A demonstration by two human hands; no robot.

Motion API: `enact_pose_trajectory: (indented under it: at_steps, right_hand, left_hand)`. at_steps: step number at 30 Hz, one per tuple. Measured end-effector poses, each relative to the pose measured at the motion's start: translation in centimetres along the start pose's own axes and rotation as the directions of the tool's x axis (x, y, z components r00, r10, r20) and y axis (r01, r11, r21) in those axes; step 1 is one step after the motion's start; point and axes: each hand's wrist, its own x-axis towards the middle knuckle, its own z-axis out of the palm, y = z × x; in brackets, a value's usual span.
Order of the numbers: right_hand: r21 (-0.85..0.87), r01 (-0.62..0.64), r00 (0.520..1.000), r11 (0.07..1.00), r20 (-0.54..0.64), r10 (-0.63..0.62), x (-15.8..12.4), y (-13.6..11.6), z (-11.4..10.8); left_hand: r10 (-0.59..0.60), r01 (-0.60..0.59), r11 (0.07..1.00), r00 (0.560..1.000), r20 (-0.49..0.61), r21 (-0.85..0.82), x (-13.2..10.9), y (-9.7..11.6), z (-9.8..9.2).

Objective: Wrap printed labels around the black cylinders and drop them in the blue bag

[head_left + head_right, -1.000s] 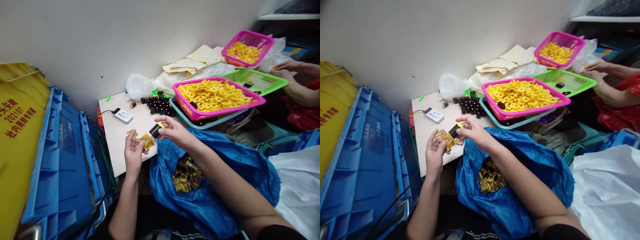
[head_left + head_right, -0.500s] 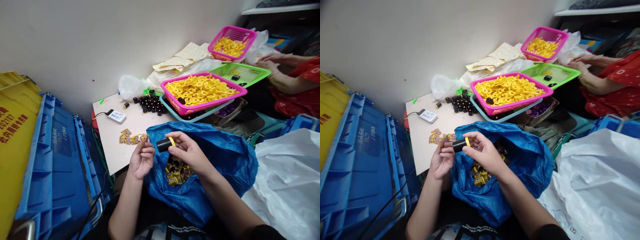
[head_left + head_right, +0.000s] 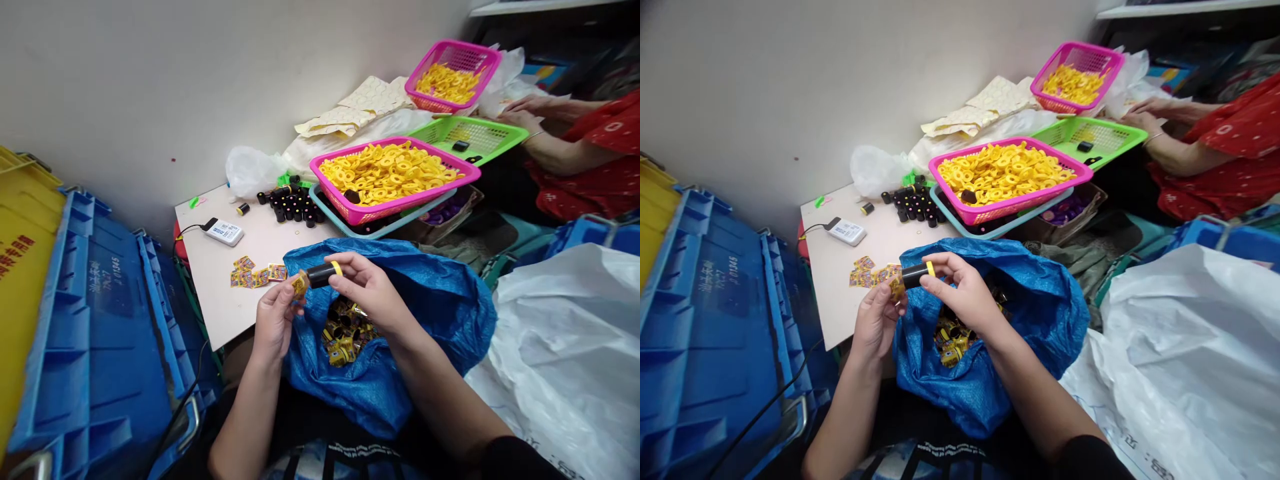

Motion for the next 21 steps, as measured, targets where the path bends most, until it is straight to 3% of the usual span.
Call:
enact_pose_trajectory:
  at_steps: [4, 11, 17, 21]
  right_hand:
    - [0.059, -0.021, 1.0, 0.998, -0.013, 0.022, -0.1, 0.1, -0.1]
    - [0.104, -0.056, 0.997, 0.993, -0.048, 0.062, -0.1, 0.5, -0.1]
    - [0.075, -0.093, 0.994, 0.993, 0.07, 0.088, -0.3, 1.3, -0.5]
    - [0.046, -0.077, 0.989, 0.996, 0.127, 0.071, -0.2, 1.7, -0.8]
  left_hand:
    - [0.082, -0.079, 0.993, 0.996, -0.029, 0.086, 0.2, -0.2, -0.3]
    - [0.202, -0.204, 0.956, 0.979, 0.032, 0.213, 0.2, -0.8, -0.7]
    - [0.243, -0.24, 0.955, 0.97, 0.009, 0.176, 0.2, -0.8, -0.7]
    - [0.269, -0.282, 0.938, 0.959, 0.09, 0.204, 0.1, -0.7, -0.9]
